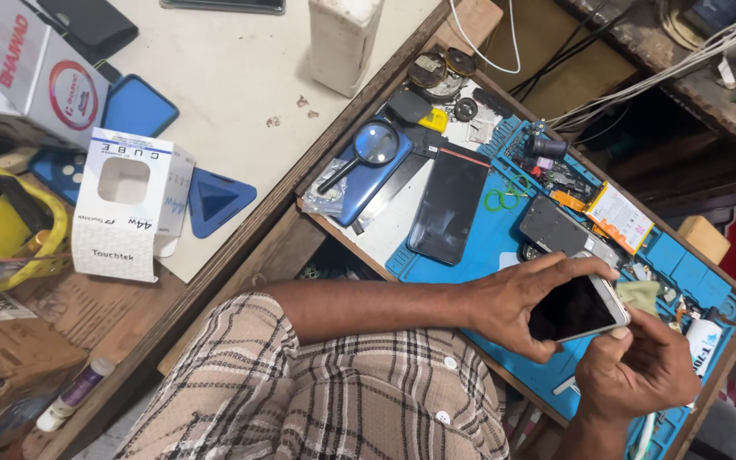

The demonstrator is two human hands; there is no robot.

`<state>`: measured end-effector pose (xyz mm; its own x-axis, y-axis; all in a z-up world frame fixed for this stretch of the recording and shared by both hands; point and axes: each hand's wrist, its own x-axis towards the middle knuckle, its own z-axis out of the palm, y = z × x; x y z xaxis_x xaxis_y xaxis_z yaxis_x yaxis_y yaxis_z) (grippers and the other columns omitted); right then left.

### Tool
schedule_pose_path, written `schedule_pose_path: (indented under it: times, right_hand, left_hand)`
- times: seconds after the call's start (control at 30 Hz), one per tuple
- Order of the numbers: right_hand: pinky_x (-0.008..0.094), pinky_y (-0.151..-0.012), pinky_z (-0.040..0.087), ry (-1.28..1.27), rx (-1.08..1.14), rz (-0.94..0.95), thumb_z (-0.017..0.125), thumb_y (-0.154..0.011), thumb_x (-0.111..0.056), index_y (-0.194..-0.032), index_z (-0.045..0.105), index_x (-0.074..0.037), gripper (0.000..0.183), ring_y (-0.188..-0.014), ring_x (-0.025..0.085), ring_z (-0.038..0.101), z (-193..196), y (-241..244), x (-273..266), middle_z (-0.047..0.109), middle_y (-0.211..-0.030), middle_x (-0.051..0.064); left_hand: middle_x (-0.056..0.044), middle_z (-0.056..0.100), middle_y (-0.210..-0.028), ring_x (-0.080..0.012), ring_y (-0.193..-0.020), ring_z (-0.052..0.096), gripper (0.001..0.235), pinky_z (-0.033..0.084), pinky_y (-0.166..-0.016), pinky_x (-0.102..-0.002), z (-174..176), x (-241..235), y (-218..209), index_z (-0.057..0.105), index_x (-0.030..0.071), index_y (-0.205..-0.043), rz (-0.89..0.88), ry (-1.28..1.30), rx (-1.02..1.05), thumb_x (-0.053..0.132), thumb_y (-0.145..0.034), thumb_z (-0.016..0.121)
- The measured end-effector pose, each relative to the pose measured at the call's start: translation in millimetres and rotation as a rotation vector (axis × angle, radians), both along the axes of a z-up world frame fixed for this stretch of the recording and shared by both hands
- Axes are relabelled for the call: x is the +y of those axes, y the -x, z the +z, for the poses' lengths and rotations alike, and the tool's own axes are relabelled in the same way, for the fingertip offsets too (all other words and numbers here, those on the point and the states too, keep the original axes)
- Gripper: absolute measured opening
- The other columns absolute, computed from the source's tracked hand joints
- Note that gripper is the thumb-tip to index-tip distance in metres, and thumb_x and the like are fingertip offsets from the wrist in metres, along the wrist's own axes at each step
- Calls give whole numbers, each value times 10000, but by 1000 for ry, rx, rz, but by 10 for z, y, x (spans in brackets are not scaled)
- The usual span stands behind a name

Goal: The person cleans the back of a gold smartphone using a toothbrush and a cloth. They wipe the camera area and the back cover, then place the phone on the workbench.

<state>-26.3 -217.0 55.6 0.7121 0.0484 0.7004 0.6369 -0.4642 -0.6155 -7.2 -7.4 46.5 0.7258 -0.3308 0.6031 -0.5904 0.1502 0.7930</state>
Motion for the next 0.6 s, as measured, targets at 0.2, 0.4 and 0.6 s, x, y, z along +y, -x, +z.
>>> schedule_pose_path:
  times: [0.2, 0.4, 0.6]
  right_hand:
    - [214, -789, 551, -26, -6, -4, 674, -1124, -157, -1162, 730, 102, 268, -816, 145, 694, 159, 60, 15, 730, -945, 137]
    - [211, -822, 545, -2, 51, -15, 651, -1094, -116, -1134, 741, 69, 210, -868, 135, 702, 239, 81, -65, 740, -975, 126]
    - [184, -644, 491, 54, 130, -6, 653, -950, -67, -1082, 745, 49, 199, -708, 97, 657, 424, 82, -81, 747, -914, 117]
  left_hand:
    - [-146, 514, -1160, -277, -985, 575, 1033, 565, -859, -433, 55, 55, -88, 257, 273, -1619, -48, -238, 98, 220, -744, 803]
    - [-249, 402, -1520, -438, -1368, 492, 1143, 460, -1168, -475, 24, -17, -134, 117, 153, -1627, 56, -148, -103, 169, -737, 834]
    - [-249, 414, -1521, -442, -1401, 489, 1150, 432, -1195, -461, 92, -28, -129, 142, 76, -1601, 33, -218, -14, 144, -711, 867]
